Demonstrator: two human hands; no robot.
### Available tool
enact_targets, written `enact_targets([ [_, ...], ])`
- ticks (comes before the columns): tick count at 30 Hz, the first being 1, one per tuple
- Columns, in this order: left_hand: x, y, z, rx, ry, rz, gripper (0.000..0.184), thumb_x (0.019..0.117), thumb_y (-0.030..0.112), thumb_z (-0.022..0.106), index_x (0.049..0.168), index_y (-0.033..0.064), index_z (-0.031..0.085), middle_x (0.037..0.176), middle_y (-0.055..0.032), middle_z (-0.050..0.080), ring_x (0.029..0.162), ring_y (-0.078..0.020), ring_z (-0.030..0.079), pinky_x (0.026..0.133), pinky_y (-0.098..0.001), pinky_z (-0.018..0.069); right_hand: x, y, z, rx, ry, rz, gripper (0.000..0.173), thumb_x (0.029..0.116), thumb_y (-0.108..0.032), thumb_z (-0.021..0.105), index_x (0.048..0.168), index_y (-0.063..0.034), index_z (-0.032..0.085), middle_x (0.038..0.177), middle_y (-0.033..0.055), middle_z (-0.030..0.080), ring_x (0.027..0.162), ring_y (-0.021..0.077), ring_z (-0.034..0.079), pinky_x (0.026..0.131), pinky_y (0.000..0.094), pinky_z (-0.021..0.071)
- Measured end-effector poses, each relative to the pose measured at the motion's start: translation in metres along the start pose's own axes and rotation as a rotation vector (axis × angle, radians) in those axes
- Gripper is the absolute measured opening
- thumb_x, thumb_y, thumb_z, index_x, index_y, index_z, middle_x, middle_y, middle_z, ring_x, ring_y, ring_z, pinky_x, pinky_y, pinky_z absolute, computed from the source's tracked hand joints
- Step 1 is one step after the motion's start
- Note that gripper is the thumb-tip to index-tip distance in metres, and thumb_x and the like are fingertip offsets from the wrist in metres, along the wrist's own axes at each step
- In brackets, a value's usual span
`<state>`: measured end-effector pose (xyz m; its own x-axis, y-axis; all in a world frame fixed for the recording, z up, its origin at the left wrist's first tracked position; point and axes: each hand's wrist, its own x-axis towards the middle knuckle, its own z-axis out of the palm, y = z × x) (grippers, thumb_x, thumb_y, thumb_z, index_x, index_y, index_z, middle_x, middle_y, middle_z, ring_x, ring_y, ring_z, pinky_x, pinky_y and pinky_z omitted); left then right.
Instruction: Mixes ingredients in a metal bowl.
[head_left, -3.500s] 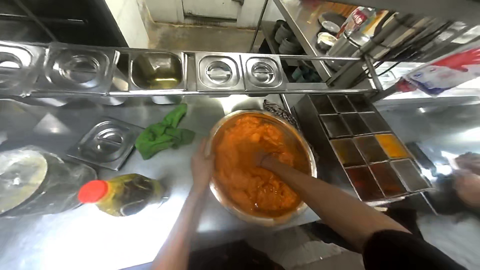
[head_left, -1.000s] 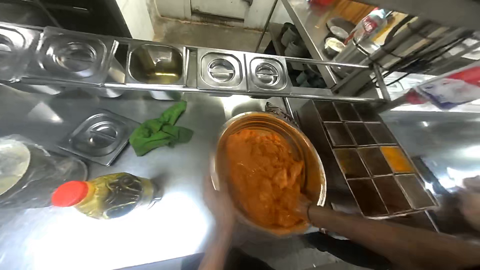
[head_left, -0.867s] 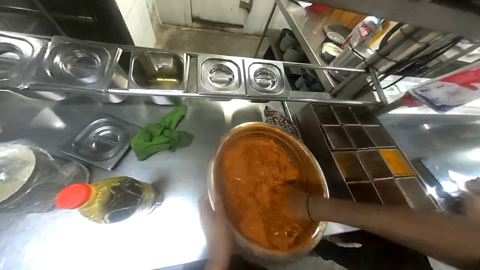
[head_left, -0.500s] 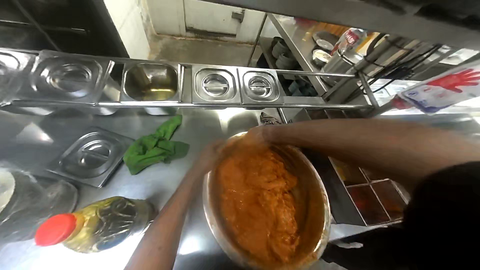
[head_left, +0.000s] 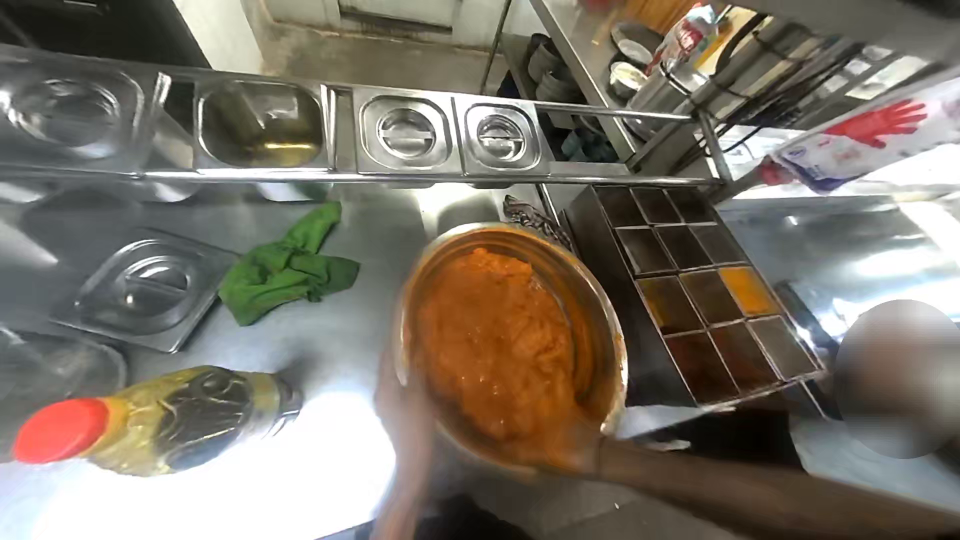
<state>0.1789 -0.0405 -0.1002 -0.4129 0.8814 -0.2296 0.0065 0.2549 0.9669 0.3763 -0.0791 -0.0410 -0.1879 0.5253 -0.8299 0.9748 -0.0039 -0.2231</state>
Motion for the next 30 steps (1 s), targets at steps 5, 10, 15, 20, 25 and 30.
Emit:
enact_targets([
  [5, -0.017, -0.011, -0.012, -0.141, -0.033, -0.025, 0.051, 0.0875, -0.004, 0.057, 0.139, -0.0048, 0.055, 0.118, -0.0141, 0.071, 0.1, -0.011, 0.071, 0.087, -0.0287, 0.0594, 0.054, -0.053, -0.071, 0.034, -0.116, 0.036, 0.037, 0.1059, -0.006, 0.049, 0.133, 0.0185, 0.052, 0.142, 0.0382, 0.05, 0.135, 0.0516, 0.047, 0.112, 0.062, 0.0351],
  [10, 0.004, -0.004, -0.008, -0.036, -0.015, 0.007, 0.045, 0.0962, 0.004, 0.061, 0.141, 0.0067, 0.057, 0.12, -0.0123, 0.07, 0.106, -0.0193, 0.069, 0.091, -0.0451, 0.0575, 0.071, -0.062, -0.092, -0.101, 0.003, 0.125, 0.039, 0.1042, -0.009, 0.054, 0.137, 0.0131, 0.054, 0.144, 0.034, 0.051, 0.137, 0.0498, 0.046, 0.113, 0.0637, 0.0351],
  [15, 0.038, 0.002, -0.031, 0.0, -0.046, 0.057, 0.044, 0.0968, 0.002, 0.061, 0.14, 0.0065, 0.06, 0.124, -0.0136, 0.069, 0.109, -0.0219, 0.068, 0.095, -0.0474, 0.0557, 0.043, -0.006, -0.068, -0.318, -0.017, -0.161, 0.04, 0.1001, -0.011, 0.061, 0.136, 0.0064, 0.058, 0.136, 0.0308, 0.058, 0.13, 0.0488, 0.053, 0.109, 0.0643, 0.0395],
  [20, 0.061, 0.007, -0.044, -0.024, -0.21, 0.002, 0.044, 0.1017, 0.008, 0.059, 0.145, 0.011, 0.056, 0.127, -0.0114, 0.068, 0.109, -0.0201, 0.068, 0.095, -0.0444, 0.0565, 0.017, 0.028, -0.143, -0.256, 0.175, 0.186, 0.043, 0.1049, -0.007, 0.051, 0.145, 0.0084, 0.049, 0.146, 0.0303, 0.051, 0.138, 0.0452, 0.047, 0.116, 0.0561, 0.035],
  [25, 0.084, 0.012, -0.041, 0.015, -0.33, -0.01, 0.043, 0.1034, 0.012, 0.057, 0.146, 0.0173, 0.056, 0.126, -0.0117, 0.068, 0.104, -0.0232, 0.069, 0.087, -0.0476, 0.0575, 0.057, -0.028, -0.16, 0.074, 0.301, 0.051, 0.038, 0.1092, -0.01, 0.044, 0.138, 0.0136, 0.052, 0.145, 0.0328, 0.051, 0.139, 0.0441, 0.047, 0.116, 0.0547, 0.034],
  [30, 0.124, 0.033, -0.042, 0.109, -0.387, -0.027, 0.043, 0.1031, 0.009, 0.056, 0.146, 0.0112, 0.056, 0.129, -0.0162, 0.066, 0.111, -0.0279, 0.066, 0.093, -0.0515, 0.0539, 0.051, -0.105, -0.105, -0.283, -0.166, -0.03, 0.035, 0.1044, -0.002, 0.049, 0.133, 0.0184, 0.053, 0.142, 0.0367, 0.051, 0.136, 0.0501, 0.047, 0.113, 0.0606, 0.0361],
])
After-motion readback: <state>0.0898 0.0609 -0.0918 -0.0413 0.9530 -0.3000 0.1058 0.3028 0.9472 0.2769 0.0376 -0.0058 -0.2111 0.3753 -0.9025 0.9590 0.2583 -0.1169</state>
